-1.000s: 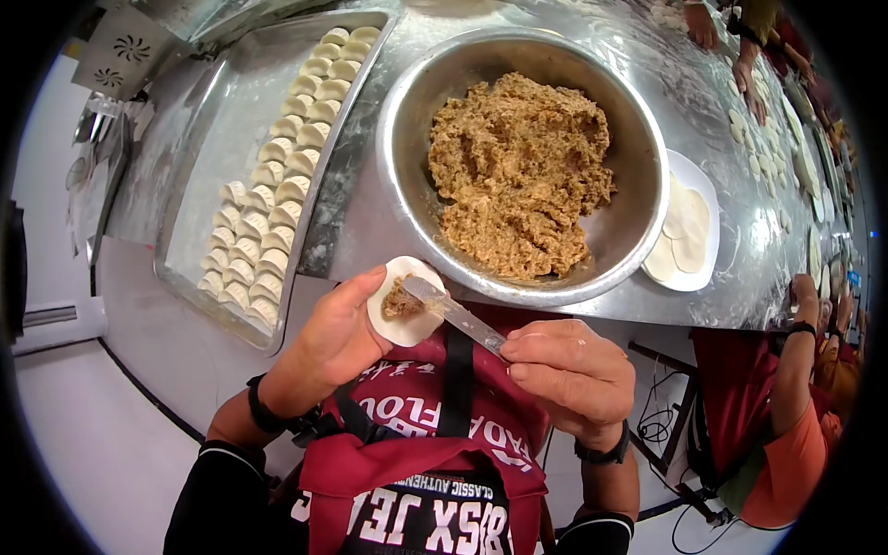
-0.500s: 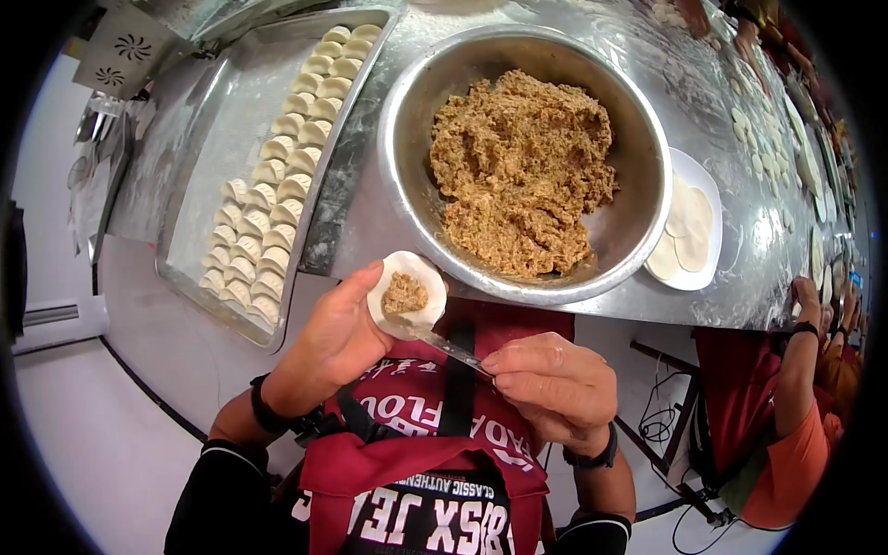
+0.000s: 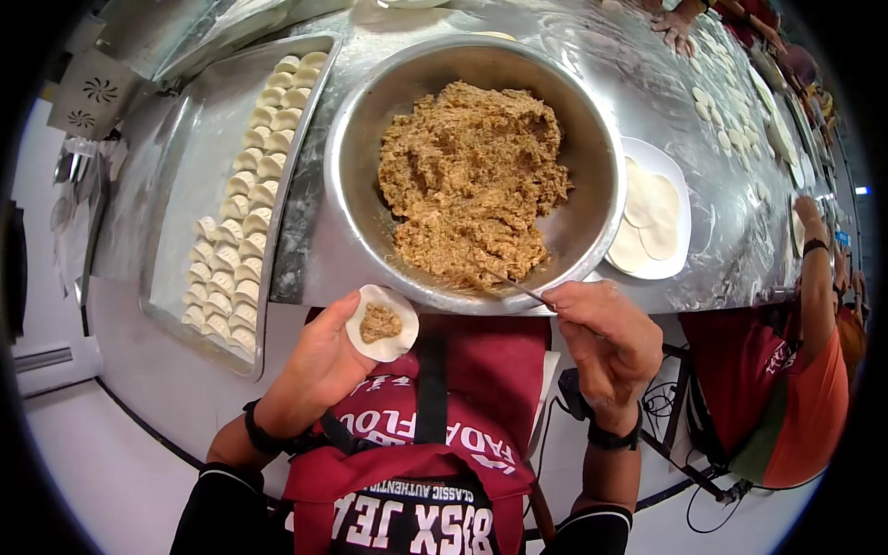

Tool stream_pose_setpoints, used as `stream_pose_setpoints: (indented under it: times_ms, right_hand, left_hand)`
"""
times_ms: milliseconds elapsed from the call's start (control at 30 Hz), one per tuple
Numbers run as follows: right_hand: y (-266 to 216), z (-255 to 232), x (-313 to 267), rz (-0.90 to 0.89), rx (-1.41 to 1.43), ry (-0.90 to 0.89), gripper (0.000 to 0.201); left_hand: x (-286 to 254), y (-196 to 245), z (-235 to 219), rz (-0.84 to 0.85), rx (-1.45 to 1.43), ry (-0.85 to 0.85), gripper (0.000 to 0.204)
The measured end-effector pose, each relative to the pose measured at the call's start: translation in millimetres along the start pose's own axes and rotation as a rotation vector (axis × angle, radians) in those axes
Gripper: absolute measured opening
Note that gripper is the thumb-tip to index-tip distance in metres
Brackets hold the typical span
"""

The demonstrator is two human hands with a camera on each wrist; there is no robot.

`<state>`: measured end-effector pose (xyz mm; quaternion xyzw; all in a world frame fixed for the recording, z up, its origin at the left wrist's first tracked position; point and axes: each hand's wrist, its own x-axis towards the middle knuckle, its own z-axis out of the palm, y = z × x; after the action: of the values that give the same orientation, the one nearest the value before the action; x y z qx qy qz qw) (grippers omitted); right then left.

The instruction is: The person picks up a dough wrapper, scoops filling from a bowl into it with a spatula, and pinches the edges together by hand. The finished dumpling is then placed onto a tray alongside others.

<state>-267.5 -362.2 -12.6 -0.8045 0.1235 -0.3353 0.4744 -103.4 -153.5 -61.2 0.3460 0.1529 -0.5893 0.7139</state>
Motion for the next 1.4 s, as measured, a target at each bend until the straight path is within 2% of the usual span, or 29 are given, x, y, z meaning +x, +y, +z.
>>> stream_pose_setpoints:
  times_ms: [133,433,533,633,733,833,933,1033,1200,1300,1400]
  right_hand:
    - [-2,-2,4,-0.031,-0.061,-0.077,0.012]
    - [-3,3,0,0.037,-0.031,-0.094,0.011]
    - [-3,10,-12,0.132,0.113,0.000,0.009]
    - [-3,22,-18,0.140,0.269,0.119,0.007]
    - [-5,32,-17,0.225,0.528,0.231,0.007]
    - [-3,34,-17,0.240,0.624,0.197,0.007]
    - [-2,39,-22,0.147,0.463,0.094,0.008]
    - [-3,39,-14,-0.104,0.238,-0.121,0.007]
    - [-8,45,-12,-0.235,0.116,-0.277,0.004]
    - [-9,45,-15,-0.294,0.043,-0.358,0.014]
    - [-8,42,-16,-0.264,0.130,-0.289,0.014]
  left_hand:
    - [4,-3,2,0.025,-0.011,0.031,0.037]
    - [4,-2,5,0.029,-0.026,-0.017,0.036]
    - [5,-3,6,0.032,-0.045,0.000,0.035]
    - [6,-3,7,0.029,-0.060,0.015,0.035]
    - [4,-1,8,0.030,-0.049,-0.001,0.035]
    - [3,0,6,0.032,-0.041,-0.043,0.036]
    - [2,0,7,0.004,-0.029,-0.058,0.038]
    - [1,0,5,-0.007,-0.033,-0.042,0.041]
    - [0,2,2,-0.034,-0.036,-0.071,0.043]
    - [3,3,-8,-0.043,-0.055,-0.147,0.045]
    - [-1,4,-2,-0.030,0.005,-0.063,0.043]
